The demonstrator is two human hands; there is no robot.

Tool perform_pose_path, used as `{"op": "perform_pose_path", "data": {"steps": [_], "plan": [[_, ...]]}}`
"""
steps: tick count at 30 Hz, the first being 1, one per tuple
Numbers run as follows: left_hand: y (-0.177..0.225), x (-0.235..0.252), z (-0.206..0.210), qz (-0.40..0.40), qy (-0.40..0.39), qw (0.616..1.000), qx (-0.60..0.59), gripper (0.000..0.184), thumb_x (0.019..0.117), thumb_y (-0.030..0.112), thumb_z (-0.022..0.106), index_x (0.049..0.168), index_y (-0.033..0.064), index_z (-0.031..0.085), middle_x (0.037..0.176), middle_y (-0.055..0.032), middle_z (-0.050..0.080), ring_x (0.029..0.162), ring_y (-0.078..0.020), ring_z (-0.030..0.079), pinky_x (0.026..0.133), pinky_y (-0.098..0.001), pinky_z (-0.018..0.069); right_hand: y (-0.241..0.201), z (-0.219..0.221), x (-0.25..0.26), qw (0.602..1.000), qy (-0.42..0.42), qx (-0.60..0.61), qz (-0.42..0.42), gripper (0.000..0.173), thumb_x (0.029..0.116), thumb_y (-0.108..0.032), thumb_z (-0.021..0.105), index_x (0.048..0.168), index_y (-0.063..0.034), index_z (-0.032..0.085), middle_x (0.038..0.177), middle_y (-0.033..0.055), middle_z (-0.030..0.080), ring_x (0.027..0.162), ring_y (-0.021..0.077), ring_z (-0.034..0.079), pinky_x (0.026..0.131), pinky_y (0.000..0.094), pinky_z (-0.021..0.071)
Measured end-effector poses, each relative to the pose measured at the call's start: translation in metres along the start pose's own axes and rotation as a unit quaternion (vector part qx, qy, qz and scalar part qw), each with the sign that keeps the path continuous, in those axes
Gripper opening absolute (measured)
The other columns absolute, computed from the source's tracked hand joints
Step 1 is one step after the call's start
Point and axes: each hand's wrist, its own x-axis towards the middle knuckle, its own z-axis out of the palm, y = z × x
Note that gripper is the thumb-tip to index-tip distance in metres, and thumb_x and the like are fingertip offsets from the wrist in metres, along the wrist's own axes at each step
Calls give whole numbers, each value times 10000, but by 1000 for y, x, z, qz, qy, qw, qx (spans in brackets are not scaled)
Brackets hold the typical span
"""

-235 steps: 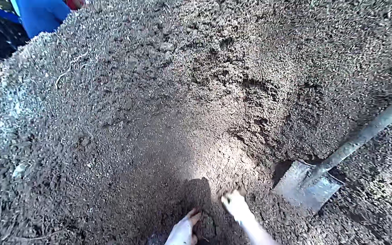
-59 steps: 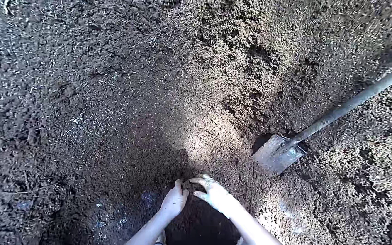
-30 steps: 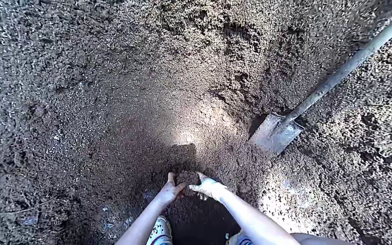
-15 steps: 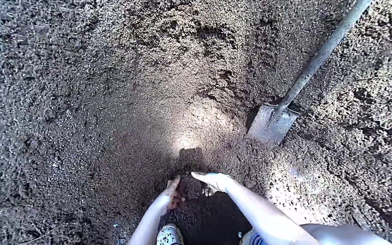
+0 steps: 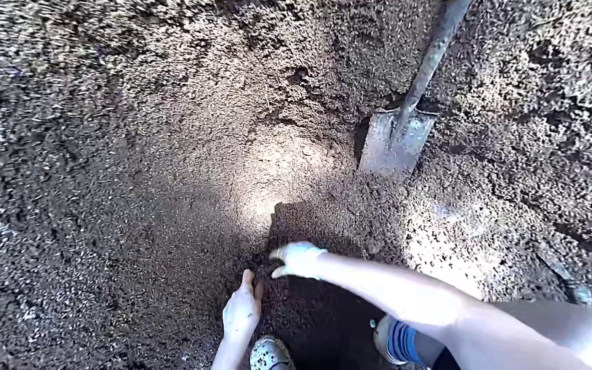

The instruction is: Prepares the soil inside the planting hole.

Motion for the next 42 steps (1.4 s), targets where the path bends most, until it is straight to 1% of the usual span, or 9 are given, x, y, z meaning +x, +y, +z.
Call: {"op": "perform_pose_path", "data": {"steps": [3, 6, 8, 15, 21, 26, 31, 35, 42], "plan": [[-14, 3, 0, 16, 5, 999, -33, 434, 1108, 421, 399, 1445, 160, 482, 1089, -199, 711, 1015, -404, 704, 874, -633, 535, 50, -43, 25, 990, 138, 32, 2, 623, 1005, -483, 613, 1513, -138, 508, 1465, 204, 555, 1365, 401, 514, 1125, 625, 394], [-20, 4, 6, 34, 7, 994, -100, 420, 1099, 429, 433, 1394, 144, 520, 1015, -169, 703, 911, -346, 705, 828, -592, 547, 103, -54, 58, 969, 234, -6, 80, 386, 1010, -245, 631, 1388, -166, 634, 1460, 150, 545, 1346, 415, 496, 1048, 615, 465], [-19, 3, 9, 36, -6, 990, -136, 443, 1091, 423, 462, 1412, 119, 499, 1012, -172, 695, 892, -321, 700, 830, -557, 552, 120, -26, 70, 971, 212, 15, 109, 356, 969, -113, 629, 1313, -179, 693, 1511, 152, 499, 1372, 449, 463, 1051, 647, 466], [-27, -2, 13, 41, -14, 976, -211, 462, 1087, 417, 475, 1431, 110, 483, 966, -114, 692, 831, -226, 685, 812, -460, 556, 148, 59, 52, 974, 42, 69, 210, 686, 872, 12, 701, 1500, -199, 521, 1588, 254, 366, 1406, 490, 425, 1109, 644, 409], [-30, -3, 19, 36, -52, 967, -245, 678, 1020, 506, 580, 1483, 51, 384, 1076, -181, 685, 957, -298, 691, 899, -522, 544, 59, -4, -13, 993, 42, 82, 74, 551, 914, -54, 717, 1437, -65, 540, 1473, 235, 514, 1389, 382, 477, 1157, 538, 373], [-29, -2, 29, 44, -77, 949, -301, 741, 1039, 425, 583, 1562, 43, 224, 1073, -195, 682, 861, -273, 695, 833, -468, 564, -35, -2, -42, 996, 44, 64, -42, 511, 903, -40, 721, 1395, -58, 583, 1431, 238, 528, 1341, 360, 509, 1136, 488, 405], [-24, -8, 32, 76, -76, 923, -369, 624, 1060, 219, 542, 1544, 2, 213, 1063, -183, 658, 812, -216, 682, 768, -398, 570, -54, 32, -37, 997, 74, -29, 3, 444, 1005, -92, 599, 1447, -105, 567, 1526, 207, 473, 1427, 351, 451, 1192, 479, 358], [-23, -8, 36, 70, -51, 938, -335, 641, 1039, 191, 546, 1558, 12, 214, 1201, -250, 638, 1022, -337, 691, 935, -511, 545, -44, 60, -33, 989, 115, -93, -18, 367, 1071, -83, 450, 1401, -59, 608, 1474, 213, 537, 1397, 369, 486, 1182, 483, 367], [-24, -10, 28, 73, -60, 942, -323, 620, 1046, 197, 539, 1561, 43, 231, 1325, -249, 596, 1170, -363, 644, 999, -539, 511, -35, 62, -61, 984, 75, -164, 16, 775, 991, 54, 427, 1663, -213, 151, 1727, 12, 157, 1431, 335, 475, 1123, 540, 422]]}}
